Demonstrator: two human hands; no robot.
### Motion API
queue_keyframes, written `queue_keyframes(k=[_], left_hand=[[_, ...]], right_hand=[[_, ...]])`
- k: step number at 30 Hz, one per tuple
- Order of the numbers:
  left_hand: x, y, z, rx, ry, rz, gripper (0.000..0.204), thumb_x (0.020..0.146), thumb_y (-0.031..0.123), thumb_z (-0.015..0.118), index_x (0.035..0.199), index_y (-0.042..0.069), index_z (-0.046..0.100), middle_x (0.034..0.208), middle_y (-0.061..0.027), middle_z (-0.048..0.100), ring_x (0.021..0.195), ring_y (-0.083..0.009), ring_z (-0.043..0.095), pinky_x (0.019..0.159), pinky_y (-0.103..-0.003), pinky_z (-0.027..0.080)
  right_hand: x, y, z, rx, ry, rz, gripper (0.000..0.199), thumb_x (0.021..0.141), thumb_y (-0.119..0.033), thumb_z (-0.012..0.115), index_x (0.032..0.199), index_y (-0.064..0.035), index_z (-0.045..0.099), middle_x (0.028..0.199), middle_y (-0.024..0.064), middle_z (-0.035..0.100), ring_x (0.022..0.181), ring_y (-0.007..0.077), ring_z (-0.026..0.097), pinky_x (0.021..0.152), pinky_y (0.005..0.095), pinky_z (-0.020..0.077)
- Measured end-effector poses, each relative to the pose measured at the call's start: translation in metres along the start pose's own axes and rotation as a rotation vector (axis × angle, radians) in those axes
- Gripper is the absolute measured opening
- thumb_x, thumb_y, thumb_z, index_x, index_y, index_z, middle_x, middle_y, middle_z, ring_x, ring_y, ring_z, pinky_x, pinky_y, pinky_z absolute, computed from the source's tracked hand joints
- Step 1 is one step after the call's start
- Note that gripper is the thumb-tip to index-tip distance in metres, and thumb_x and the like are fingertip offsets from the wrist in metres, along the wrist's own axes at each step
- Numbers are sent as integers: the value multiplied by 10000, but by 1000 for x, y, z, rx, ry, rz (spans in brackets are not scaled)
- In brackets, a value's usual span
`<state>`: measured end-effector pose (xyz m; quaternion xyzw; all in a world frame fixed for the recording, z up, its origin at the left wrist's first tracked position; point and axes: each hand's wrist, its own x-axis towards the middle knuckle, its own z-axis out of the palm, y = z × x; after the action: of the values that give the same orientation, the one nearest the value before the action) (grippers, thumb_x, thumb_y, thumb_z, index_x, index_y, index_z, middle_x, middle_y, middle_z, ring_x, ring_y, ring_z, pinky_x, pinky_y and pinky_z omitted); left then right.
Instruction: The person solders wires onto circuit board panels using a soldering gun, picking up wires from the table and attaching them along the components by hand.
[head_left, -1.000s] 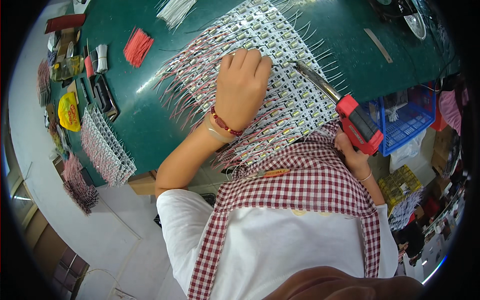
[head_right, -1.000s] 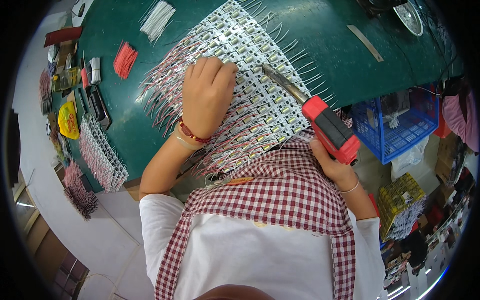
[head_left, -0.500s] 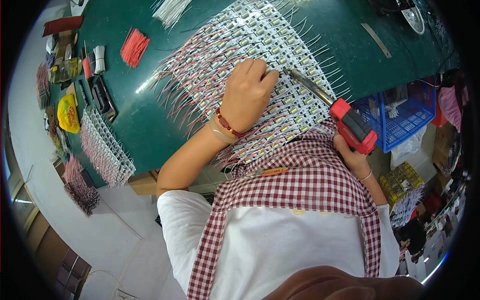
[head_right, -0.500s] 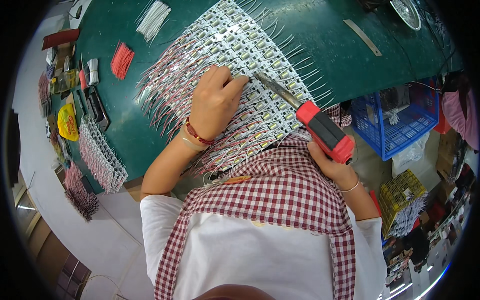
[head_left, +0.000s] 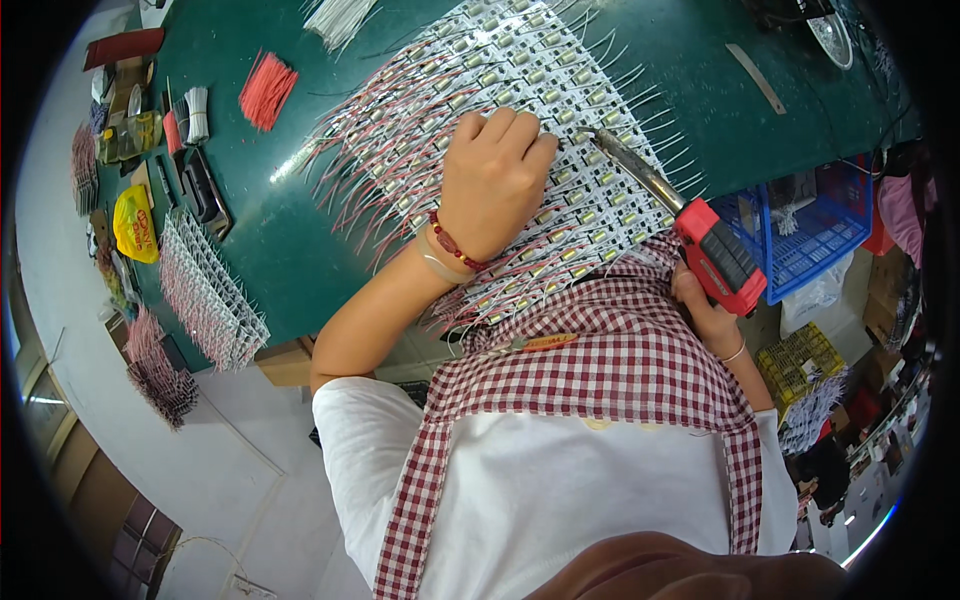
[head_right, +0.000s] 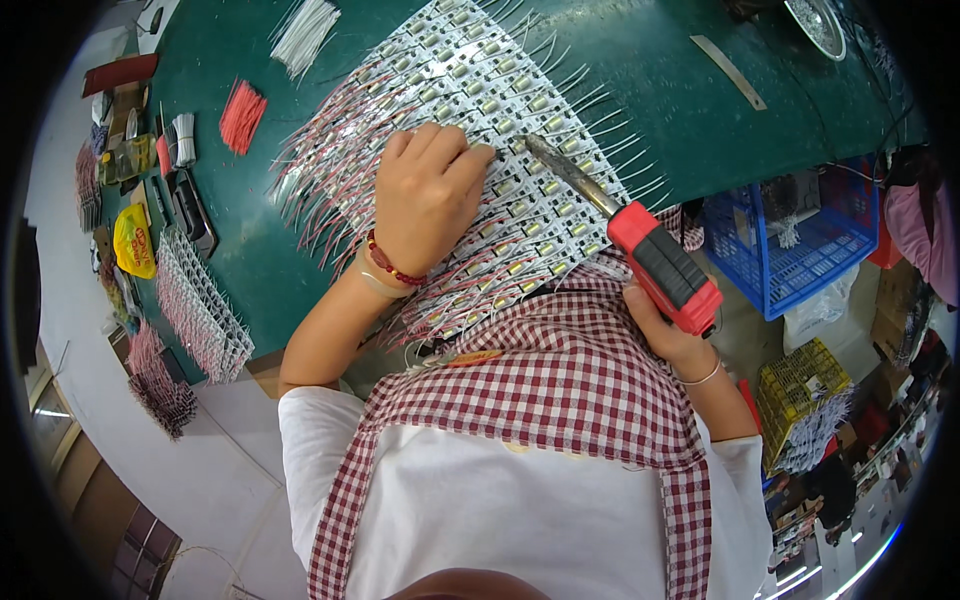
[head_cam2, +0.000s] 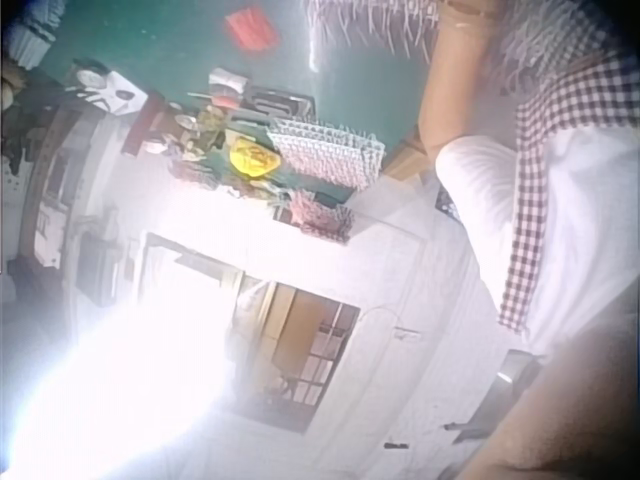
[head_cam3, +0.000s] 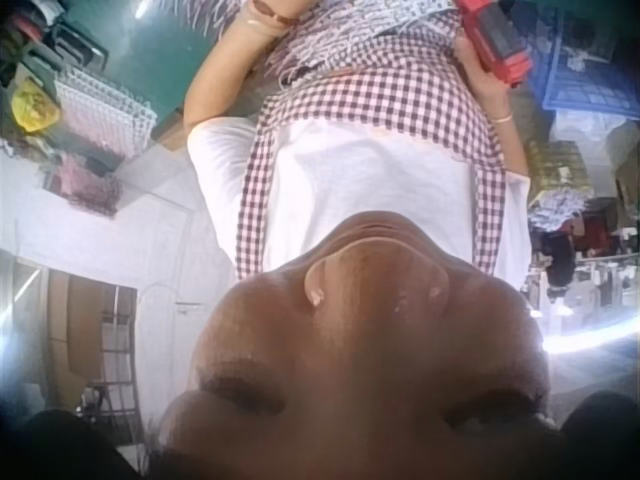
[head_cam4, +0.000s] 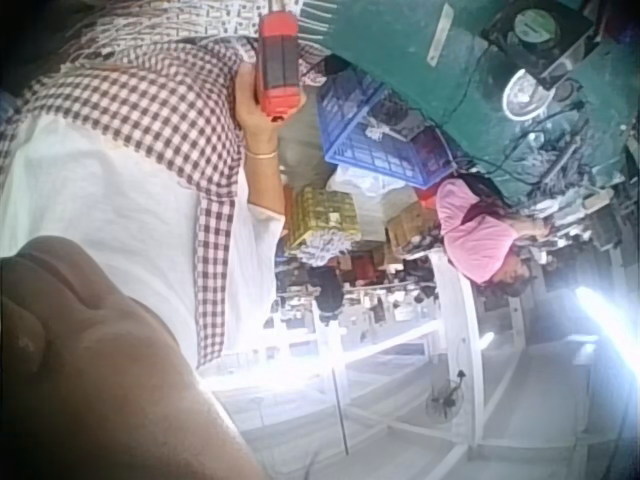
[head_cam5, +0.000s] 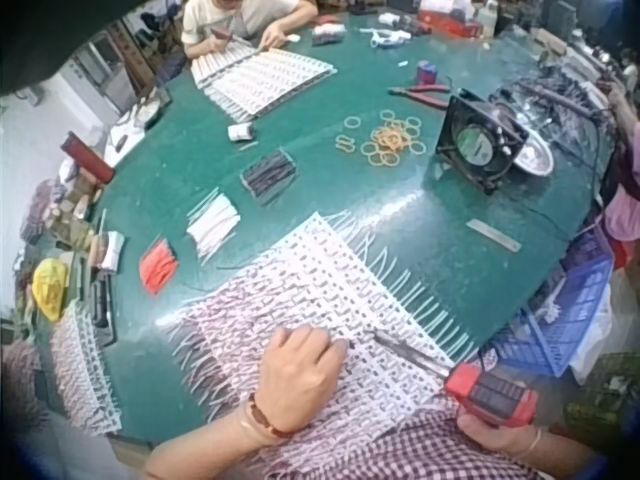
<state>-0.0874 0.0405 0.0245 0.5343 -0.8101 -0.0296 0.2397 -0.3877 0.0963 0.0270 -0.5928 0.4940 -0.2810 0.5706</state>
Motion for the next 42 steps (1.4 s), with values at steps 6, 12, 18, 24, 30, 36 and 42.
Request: queue_keyframes(k=[6, 12, 18, 24, 30, 36, 42], left_hand=[[-1, 10, -2, -48, 119, 20, 188, 670, 19, 685, 843, 80, 645, 709, -33, 451, 692, -212, 480, 623, -340, 371], [-11, 14, 8, -117, 48, 9, 212, 667, 1, 678, 865, 70, 650, 702, -38, 441, 689, -217, 474, 624, -344, 376], [-11, 14, 10, -128, 30, 4, 212, 664, -10, 673, 863, 60, 655, 697, -45, 436, 681, -221, 470, 623, -344, 378], [-12, 15, 9, -125, 36, 16, 213, 657, -22, 666, 859, 42, 653, 696, -55, 435, 673, -230, 466, 623, -353, 389], [-8, 18, 7, -126, 22, 22, 225, 633, -27, 635, 851, 25, 645, 700, -63, 440, 680, -233, 474, 632, -350, 401], [-8, 18, 7, -115, 9, 20, 227, 625, -23, 620, 846, 24, 641, 705, -64, 443, 691, -233, 476, 633, -351, 403], [-8, 24, 0, 70, -48, 55, 232, 669, 28, 603, 897, 44, 644, 747, -43, 479, 730, -213, 495, 667, -344, 389]], right_hand=[[-6, 2, -6, -9, -16, -1, 82, 816, -28, 648, 893, -1, 645, 729, 43, 628, 631, 128, 585, 581, 278, 468], [-7, -2, -9, -159, -13, -10, 145, 746, -57, 696, 870, -1, 646, 751, 83, 628, 623, 189, 595, 568, 290, 461], [-8, -2, -6, -162, 4, -17, 149, 741, -75, 700, 857, -1, 641, 755, 90, 600, 621, 200, 578, 556, 296, 446], [-13, 4, -5, -163, 3, -19, 144, 737, -79, 701, 844, -8, 638, 749, 90, 599, 628, 208, 582, 557, 304, 451], [-6, -4, -8, -294, -68, -247, 109, 888, -81, 614, 939, 13, 595, 825, 31, 586, 756, 113, 550, 707, 273, 450], [-13, 4, -10, -191, 19, -71, 151, 714, -46, 678, 853, -2, 638, 773, 99, 617, 649, 231, 601, 575, 316, 475], [-15, 3, -10, -128, 15, -25, 151, 749, -62, 685, 879, 0, 639, 775, 92, 626, 659, 200, 609, 592, 298, 479]])
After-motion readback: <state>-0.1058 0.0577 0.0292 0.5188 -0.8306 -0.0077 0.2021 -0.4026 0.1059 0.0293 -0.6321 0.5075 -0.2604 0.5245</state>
